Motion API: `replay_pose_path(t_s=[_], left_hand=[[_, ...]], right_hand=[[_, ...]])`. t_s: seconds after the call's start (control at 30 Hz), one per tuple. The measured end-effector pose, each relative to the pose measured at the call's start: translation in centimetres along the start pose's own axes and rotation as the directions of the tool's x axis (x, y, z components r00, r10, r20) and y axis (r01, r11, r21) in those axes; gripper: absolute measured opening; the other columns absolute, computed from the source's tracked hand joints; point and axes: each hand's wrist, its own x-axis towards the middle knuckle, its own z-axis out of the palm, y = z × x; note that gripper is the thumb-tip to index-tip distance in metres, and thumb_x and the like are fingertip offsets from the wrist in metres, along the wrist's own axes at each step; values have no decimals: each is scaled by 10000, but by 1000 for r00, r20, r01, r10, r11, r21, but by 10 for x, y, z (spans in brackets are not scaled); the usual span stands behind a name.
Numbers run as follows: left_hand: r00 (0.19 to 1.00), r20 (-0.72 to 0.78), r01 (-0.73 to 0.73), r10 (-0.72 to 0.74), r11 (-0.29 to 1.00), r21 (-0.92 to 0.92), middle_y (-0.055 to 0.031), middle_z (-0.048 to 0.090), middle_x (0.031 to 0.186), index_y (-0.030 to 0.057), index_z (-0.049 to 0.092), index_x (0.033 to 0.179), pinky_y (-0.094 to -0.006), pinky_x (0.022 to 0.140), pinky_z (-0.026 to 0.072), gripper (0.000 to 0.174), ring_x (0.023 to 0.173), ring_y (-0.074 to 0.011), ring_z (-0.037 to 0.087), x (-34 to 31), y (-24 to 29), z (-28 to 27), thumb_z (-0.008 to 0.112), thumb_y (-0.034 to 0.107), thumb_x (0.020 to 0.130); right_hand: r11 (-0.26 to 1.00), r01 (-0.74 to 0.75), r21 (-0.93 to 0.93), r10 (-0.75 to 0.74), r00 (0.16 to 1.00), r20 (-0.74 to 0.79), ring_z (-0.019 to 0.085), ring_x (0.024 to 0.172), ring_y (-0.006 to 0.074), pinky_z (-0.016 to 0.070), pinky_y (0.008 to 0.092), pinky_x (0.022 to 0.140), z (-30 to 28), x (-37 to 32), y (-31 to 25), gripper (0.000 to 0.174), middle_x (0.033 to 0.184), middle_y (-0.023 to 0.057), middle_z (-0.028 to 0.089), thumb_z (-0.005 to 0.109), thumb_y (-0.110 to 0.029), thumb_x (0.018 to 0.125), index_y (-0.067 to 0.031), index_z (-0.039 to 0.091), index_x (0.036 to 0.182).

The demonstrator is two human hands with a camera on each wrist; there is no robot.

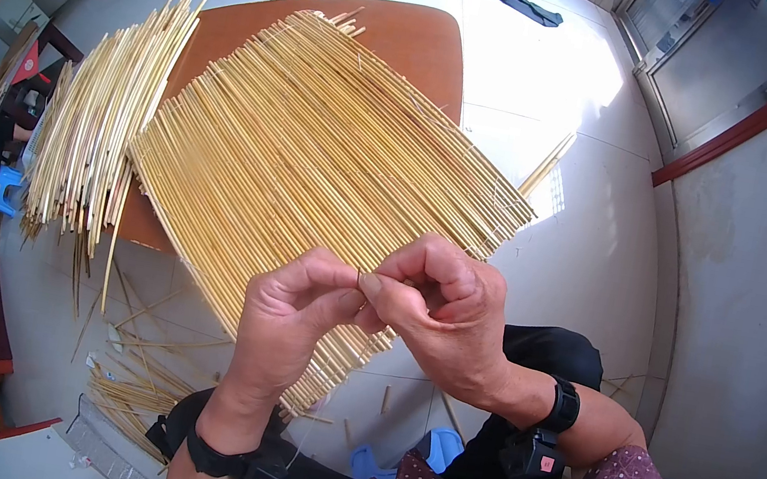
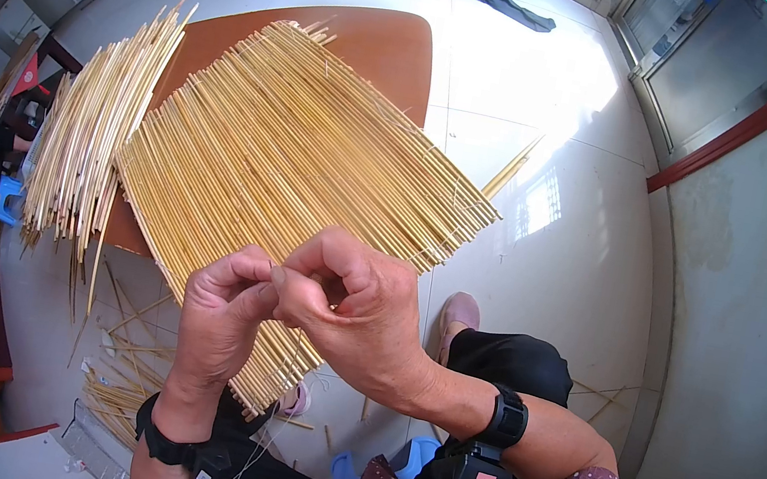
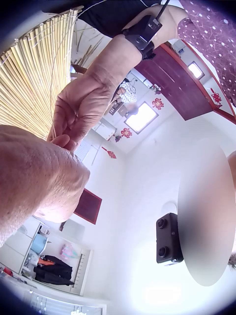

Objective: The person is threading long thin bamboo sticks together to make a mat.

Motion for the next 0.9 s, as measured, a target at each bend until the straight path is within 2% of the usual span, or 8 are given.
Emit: replay_pose_path(t_s=[0.57,0.77,0.9], left_hand=[[1000,10,-4,4,1000,27,-46,619,807,9,672,929,-261,703,550,105,753,-139,645,0,-1,-1,647,-35,836],[1000,19,-20,19,999,38,-48,620,802,9,672,926,-259,701,551,98,752,-138,644,0,2,2,649,-29,838],[1000,9,-15,15,999,43,-46,620,803,11,672,921,-257,699,552,94,748,-136,643,0,2,1,651,-27,837]], right_hand=[[1000,-7,0,7,1000,5,658,646,76,537,190,530,-1,0,2,85,687,41,645,653,-38,847,-10,595,792],[1000,-21,-13,21,1000,10,660,647,83,543,192,536,-2,0,0,81,696,43,648,657,-44,848,-6,604,800],[1000,-14,-21,15,999,42,665,645,116,551,210,561,-2,-1,0,72,744,72,641,626,9,867,30,573,823]])
